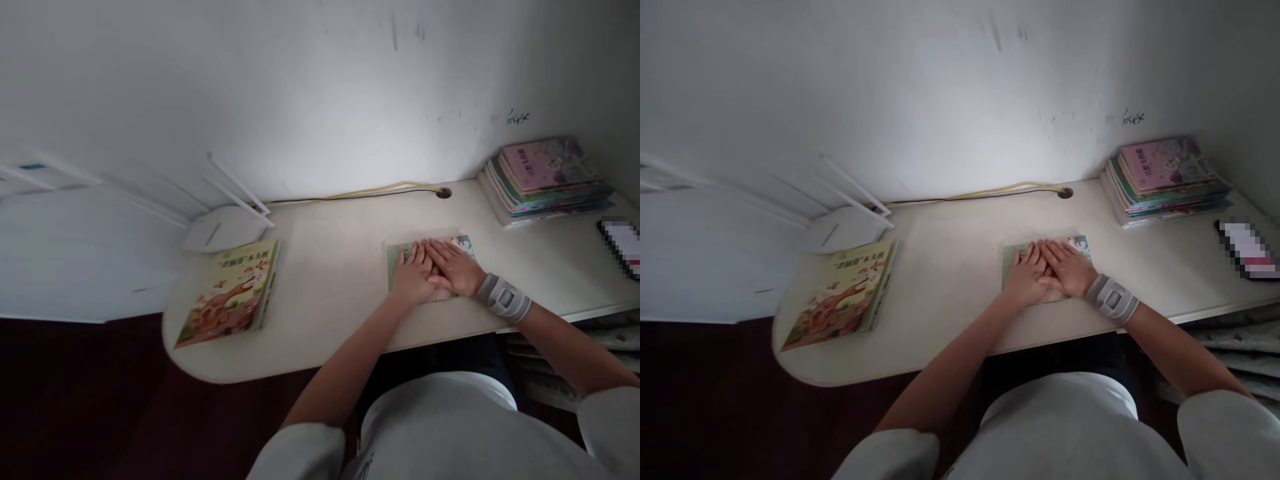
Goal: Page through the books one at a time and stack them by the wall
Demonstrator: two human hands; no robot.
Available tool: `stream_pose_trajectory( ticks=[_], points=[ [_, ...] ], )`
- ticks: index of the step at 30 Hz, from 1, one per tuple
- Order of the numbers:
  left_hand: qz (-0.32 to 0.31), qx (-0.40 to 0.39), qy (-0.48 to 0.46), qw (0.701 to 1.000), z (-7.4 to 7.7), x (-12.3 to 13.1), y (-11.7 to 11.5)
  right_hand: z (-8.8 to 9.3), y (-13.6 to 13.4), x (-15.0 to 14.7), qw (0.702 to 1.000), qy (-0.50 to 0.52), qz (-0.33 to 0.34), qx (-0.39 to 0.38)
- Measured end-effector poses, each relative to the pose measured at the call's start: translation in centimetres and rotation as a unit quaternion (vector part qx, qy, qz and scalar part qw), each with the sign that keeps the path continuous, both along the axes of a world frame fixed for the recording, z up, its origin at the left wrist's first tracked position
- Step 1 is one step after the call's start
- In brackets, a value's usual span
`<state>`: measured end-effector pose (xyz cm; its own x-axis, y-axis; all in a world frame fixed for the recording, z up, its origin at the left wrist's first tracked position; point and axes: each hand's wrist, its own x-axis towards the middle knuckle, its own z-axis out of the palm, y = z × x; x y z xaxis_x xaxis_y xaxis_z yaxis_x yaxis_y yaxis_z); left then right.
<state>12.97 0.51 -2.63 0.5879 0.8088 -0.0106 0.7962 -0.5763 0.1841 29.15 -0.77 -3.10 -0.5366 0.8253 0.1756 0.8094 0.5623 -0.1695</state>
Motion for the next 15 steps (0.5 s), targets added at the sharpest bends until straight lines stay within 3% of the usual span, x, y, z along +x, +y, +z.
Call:
stream_pose_trajectory(
  ticks=[8,12,15],
  points=[
    [0.133,0.014,0.05,0.99,-0.5,-4.6,1.7,-0.7,0.2,3.6,0.988,-0.055,-0.144,0.015],
    [0.209,0.033,0.018,0.977,-0.8,-4.8,1.7,-0.9,0.1,4.3,0.963,-0.06,-0.263,0.027],
    [0.242,0.029,-0.037,0.969,-0.9,-4.9,2.0,-0.9,0.1,4.6,0.947,-0.066,-0.314,0.024]
  ],
)
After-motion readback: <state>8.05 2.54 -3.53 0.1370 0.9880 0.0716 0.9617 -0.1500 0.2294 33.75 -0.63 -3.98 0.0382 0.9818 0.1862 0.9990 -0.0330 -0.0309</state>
